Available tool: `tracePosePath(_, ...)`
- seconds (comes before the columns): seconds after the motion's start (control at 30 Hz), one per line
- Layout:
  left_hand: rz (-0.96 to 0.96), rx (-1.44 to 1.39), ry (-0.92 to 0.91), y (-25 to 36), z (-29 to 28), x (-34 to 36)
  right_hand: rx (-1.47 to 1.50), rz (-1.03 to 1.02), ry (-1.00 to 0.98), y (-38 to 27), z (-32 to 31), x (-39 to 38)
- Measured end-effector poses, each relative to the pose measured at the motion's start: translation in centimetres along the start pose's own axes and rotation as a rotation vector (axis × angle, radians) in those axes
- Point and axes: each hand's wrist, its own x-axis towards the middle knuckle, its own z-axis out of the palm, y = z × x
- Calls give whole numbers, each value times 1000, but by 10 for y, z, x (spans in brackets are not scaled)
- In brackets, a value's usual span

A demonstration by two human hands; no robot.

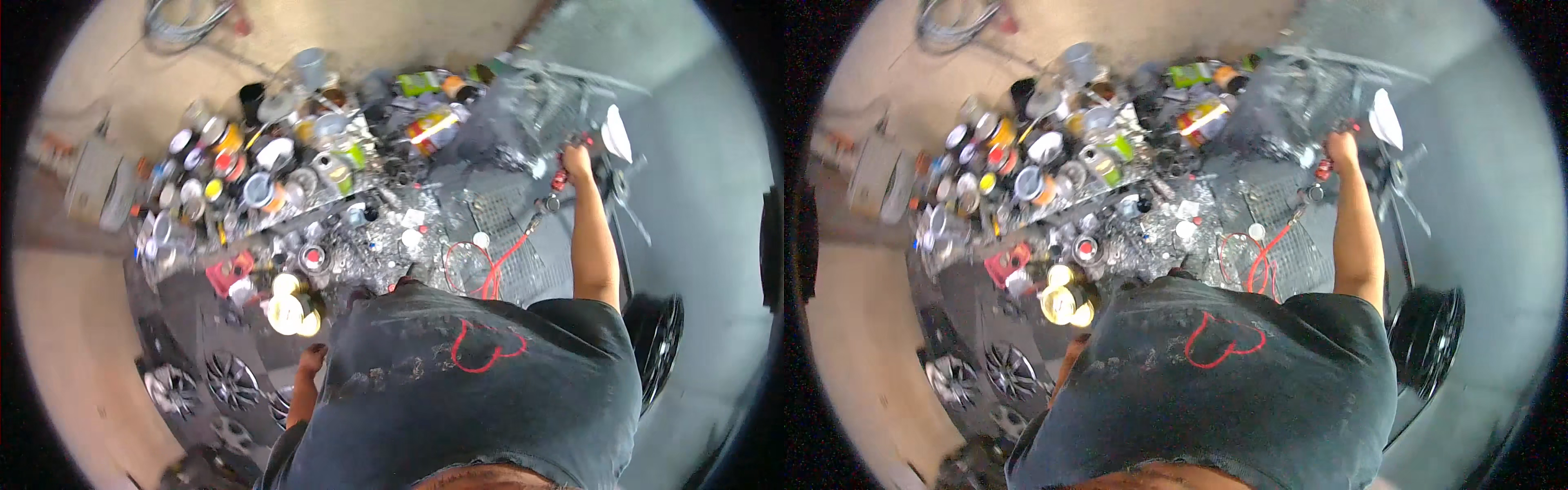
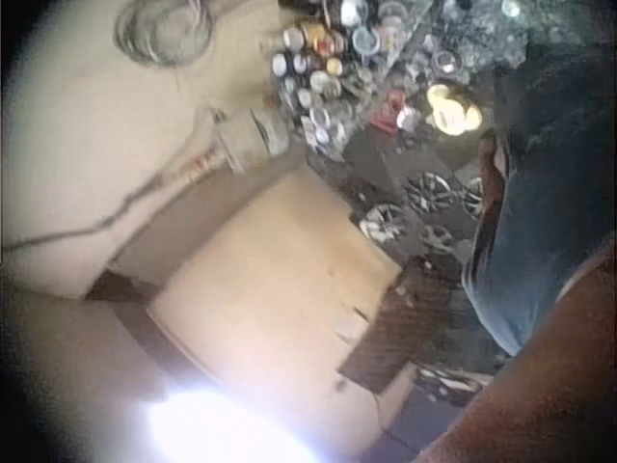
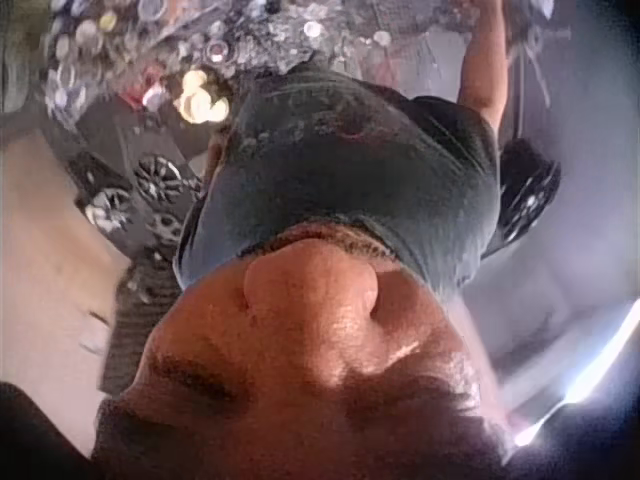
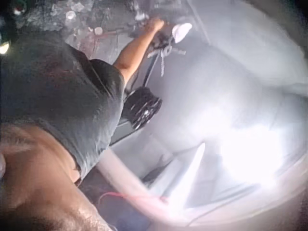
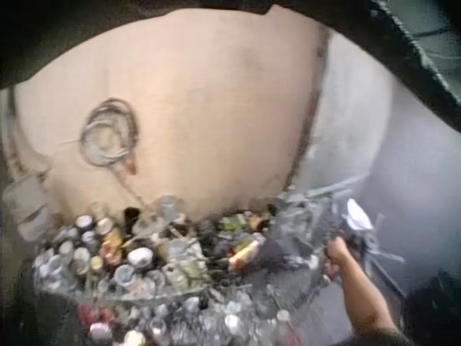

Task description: The person pours liquid from a container into a spray gun, attaches a lid, and then uses the spray gun to apply black paint to a car wheel mounted on a stand.

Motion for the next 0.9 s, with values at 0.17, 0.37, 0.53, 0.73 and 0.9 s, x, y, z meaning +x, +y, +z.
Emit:
tracePosePath(0.17, -218, 7, -35, -24, -110, 85, -269, -142, 196, -43, -45, -174)
tracePosePath(0.37, 570, 726, -410, -12, -196, 188, -205, -25, 146, -76, -73, -316)
tracePosePath(0.53, 161, 427, -573, 199, -113, 268, -234, 41, 236, -62, -131, -417)
tracePosePath(0.73, 401, 398, -737, 366, 53, 228, -454, 127, 360, 28, -195, -476)
tracePosePath(0.9, 507, 328, -1015, 384, 173, 183, -218, 426, 380, 73, -269, -532)
